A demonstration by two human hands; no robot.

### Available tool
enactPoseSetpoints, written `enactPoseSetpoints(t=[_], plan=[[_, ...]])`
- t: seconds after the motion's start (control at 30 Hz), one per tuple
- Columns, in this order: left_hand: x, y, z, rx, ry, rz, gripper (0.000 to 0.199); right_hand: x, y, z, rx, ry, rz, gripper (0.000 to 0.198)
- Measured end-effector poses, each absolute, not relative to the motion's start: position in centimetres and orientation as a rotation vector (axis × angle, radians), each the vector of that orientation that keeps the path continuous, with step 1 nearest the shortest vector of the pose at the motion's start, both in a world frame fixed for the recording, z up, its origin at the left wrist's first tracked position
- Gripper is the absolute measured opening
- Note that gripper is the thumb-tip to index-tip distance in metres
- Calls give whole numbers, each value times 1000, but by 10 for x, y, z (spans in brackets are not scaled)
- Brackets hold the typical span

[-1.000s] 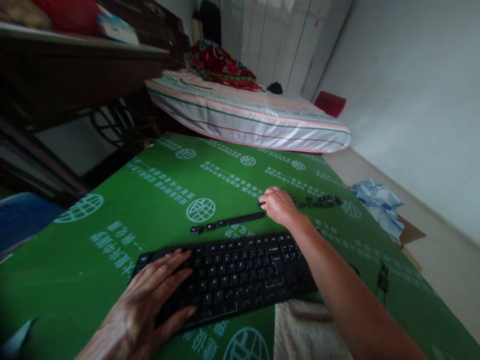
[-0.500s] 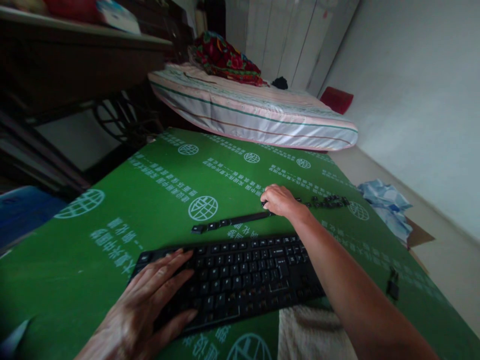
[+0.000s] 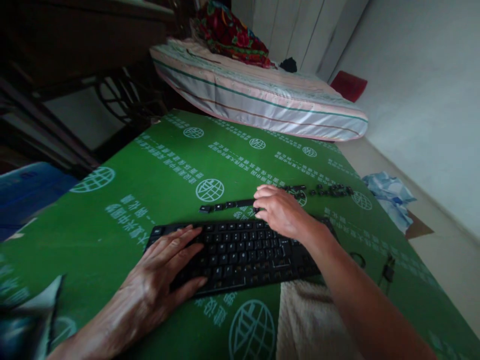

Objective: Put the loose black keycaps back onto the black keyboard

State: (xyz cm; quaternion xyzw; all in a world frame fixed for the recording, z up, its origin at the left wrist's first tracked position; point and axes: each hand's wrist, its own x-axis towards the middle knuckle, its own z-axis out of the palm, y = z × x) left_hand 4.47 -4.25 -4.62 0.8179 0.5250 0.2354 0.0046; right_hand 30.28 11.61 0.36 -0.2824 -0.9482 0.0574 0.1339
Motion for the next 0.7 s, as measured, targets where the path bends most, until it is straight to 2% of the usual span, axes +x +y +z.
enactPoseSetpoints(t=[0.27, 0.7], plan=[[47, -43, -43, 2556, 1621, 714, 45, 300, 29, -14, -815, -2678, 181, 12], [51, -43, -41, 2504, 1627, 683, 46, 294, -1, -28, -846, -2614, 105, 11]])
